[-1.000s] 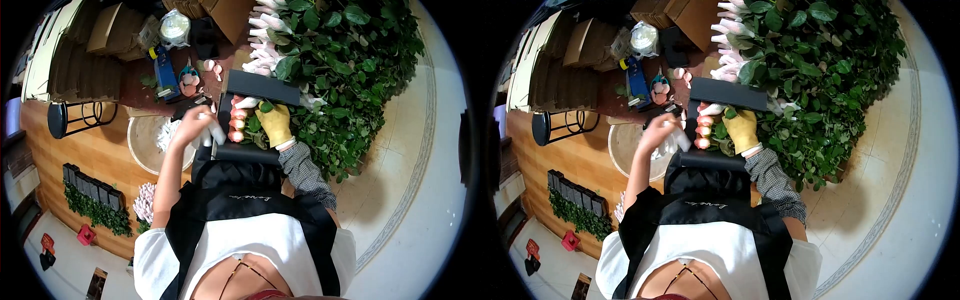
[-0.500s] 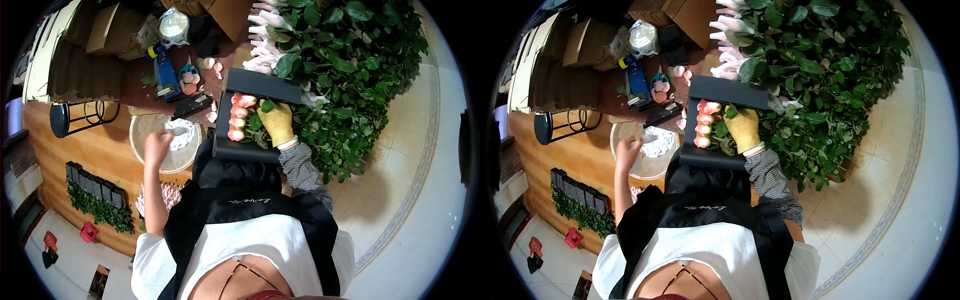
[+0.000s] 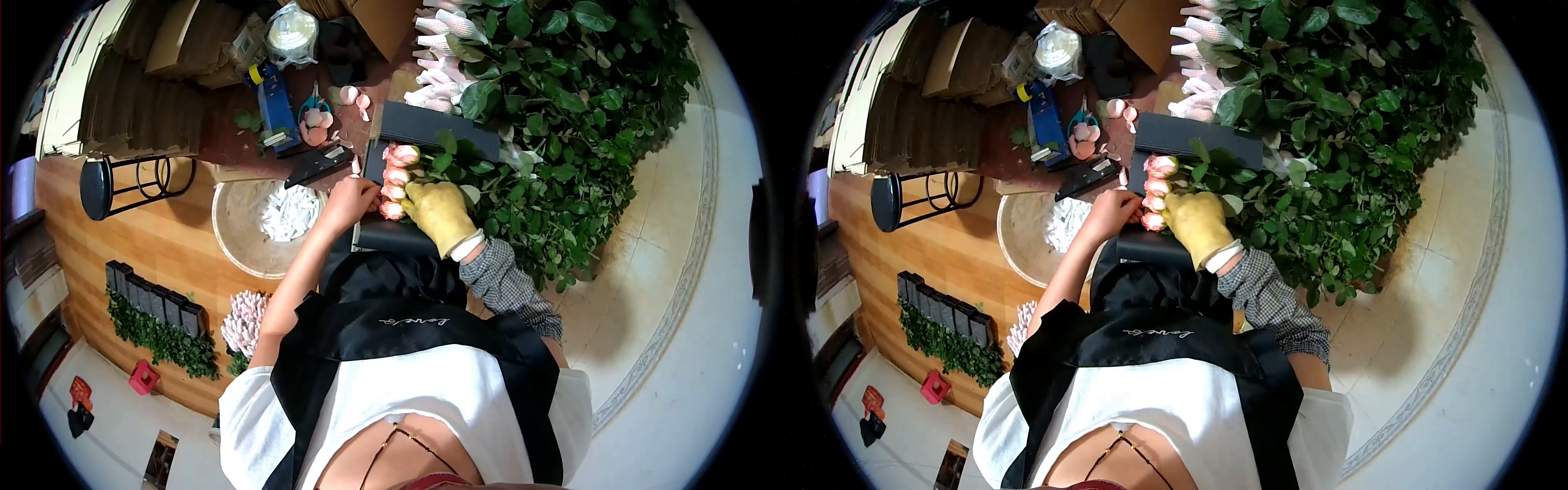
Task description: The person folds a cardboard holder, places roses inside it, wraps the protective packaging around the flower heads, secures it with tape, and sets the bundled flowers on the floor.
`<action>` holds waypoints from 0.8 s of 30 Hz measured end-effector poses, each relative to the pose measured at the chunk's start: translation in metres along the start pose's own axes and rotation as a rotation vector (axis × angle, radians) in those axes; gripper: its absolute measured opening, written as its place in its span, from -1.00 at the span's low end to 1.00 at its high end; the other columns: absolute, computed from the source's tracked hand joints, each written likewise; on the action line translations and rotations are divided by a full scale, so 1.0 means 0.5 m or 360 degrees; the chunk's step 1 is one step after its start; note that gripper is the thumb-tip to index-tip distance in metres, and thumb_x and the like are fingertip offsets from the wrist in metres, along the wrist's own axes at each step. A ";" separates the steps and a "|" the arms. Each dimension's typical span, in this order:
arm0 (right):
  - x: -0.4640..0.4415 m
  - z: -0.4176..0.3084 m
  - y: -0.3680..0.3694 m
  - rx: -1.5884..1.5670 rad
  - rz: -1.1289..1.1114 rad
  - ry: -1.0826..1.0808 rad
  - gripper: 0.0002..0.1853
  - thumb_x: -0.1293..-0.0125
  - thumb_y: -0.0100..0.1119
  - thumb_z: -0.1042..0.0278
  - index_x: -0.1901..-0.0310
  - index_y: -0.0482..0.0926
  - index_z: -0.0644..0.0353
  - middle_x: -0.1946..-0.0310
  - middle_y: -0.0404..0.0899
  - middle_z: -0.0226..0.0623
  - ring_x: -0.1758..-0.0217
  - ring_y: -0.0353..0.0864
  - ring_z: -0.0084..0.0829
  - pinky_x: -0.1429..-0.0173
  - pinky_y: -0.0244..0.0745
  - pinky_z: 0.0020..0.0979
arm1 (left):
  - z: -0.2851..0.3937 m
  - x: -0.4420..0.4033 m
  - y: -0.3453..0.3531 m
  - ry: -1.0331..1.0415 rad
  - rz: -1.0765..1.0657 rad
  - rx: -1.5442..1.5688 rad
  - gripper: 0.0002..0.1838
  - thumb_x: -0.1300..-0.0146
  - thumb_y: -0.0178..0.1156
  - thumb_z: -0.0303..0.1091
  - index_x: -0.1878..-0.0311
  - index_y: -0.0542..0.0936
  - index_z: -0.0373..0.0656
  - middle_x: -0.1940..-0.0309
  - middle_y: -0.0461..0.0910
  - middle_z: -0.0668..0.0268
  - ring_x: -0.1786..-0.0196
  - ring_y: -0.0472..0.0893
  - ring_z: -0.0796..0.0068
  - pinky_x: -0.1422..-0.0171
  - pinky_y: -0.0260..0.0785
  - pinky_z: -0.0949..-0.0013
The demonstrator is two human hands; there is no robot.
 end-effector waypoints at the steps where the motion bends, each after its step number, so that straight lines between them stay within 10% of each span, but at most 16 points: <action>1: 0.000 0.002 -0.001 -0.0062 0.0021 -0.0081 -0.77 -0.26 0.31 0.15 0.31 0.59 0.14 0.51 0.64 -0.19 0.38 0.69 -0.14 0.26 0.55 -0.10 | 0.002 -0.004 0.004 -0.0009 -0.0073 -0.0157 -0.73 -0.39 0.23 -0.35 0.11 0.69 -0.45 0.40 0.73 0.16 0.35 0.71 0.49 0.18 0.54 0.43; 16: 0.003 0.025 -0.017 -0.0560 -0.0155 -0.0196 -0.58 -0.16 0.43 0.01 0.18 0.56 0.18 0.39 0.68 -0.16 0.27 0.70 -0.07 0.15 0.56 -0.08 | -0.043 0.002 0.015 0.0260 0.0123 -0.0006 -0.76 -0.36 0.33 -0.30 0.14 0.70 -0.35 0.30 0.71 0.10 0.24 0.66 0.39 0.08 0.48 0.30; 24: 0.004 0.002 -0.013 -0.0177 -0.0070 -0.0045 -0.59 -0.15 0.44 0.02 0.20 0.60 0.20 0.37 0.70 -0.12 0.26 0.70 -0.04 0.14 0.58 -0.08 | 0.105 0.078 -0.013 0.0506 0.0450 -0.0558 -0.79 -0.38 0.18 -0.36 0.10 0.68 -0.30 0.23 0.69 -0.01 0.16 0.69 -0.07 0.06 0.53 0.12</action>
Point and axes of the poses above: each hand's wrist, its own x-axis away from the middle knuckle, its own y-axis out of the palm, z = x × y, the point moved 5 cm from there along -x, towards the middle knuckle
